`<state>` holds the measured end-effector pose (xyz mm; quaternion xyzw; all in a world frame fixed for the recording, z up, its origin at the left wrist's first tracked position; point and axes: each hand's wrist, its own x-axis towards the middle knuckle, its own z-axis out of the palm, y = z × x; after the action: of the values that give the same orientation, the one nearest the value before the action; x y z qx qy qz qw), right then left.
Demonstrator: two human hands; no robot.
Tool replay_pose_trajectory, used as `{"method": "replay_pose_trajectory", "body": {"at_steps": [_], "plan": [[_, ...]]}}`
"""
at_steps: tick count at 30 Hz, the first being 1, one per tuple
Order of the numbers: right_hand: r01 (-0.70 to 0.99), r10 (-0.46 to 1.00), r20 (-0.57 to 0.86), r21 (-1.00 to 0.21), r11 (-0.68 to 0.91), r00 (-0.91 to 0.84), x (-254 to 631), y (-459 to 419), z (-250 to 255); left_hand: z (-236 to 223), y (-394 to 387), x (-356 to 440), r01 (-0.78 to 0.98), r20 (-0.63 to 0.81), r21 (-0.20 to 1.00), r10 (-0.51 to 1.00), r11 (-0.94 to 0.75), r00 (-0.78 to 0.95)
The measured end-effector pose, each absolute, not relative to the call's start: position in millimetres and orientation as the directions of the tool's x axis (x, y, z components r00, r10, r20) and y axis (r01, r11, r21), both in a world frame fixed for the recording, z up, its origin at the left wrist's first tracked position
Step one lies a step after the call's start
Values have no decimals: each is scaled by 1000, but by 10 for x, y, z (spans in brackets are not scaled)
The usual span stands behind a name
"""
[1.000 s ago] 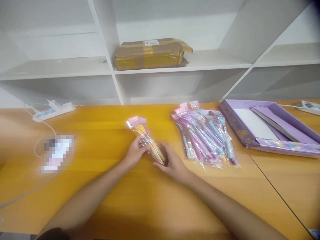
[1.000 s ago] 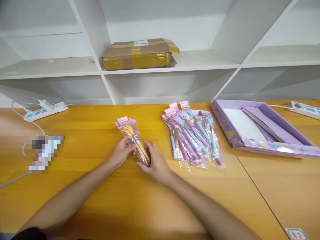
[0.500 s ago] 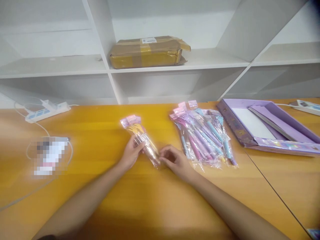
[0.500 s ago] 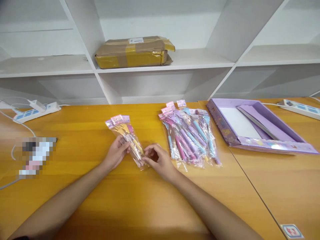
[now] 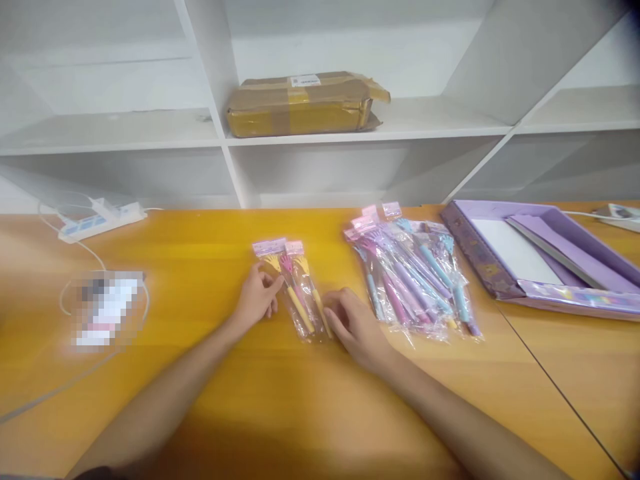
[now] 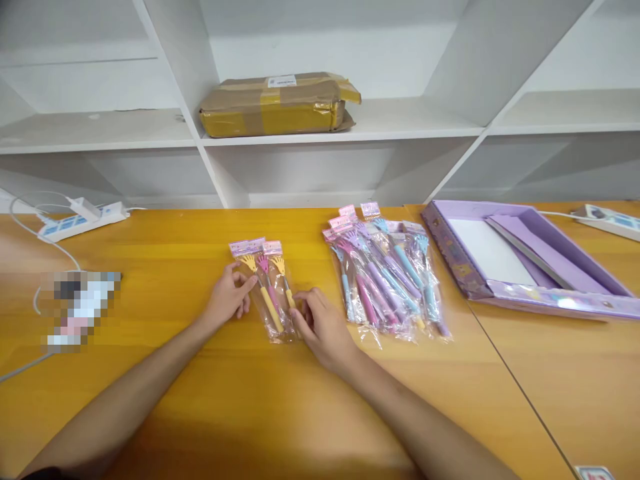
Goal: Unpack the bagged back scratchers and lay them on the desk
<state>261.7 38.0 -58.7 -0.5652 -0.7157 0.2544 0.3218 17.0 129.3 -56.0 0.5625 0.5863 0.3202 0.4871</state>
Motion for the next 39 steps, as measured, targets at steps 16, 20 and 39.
{"method": "replay_pose_trajectory", "body": {"at_steps": [16, 20, 39], "plan": [[848, 967, 207, -476, 231, -148, 2836, 536, -469, -562, 1328, 480, 435, -58, 894, 935, -108, 350], [887, 944, 314, -399, 233, -107, 2988, 595, -493, -574, 1453, 878, 431, -18, 891, 937, -143, 349], [982, 938, 339, -138, 126, -72, 3385, 686, -495, -655, 1334, 1824, 140, 198, 964, 960, -227, 197]]}}
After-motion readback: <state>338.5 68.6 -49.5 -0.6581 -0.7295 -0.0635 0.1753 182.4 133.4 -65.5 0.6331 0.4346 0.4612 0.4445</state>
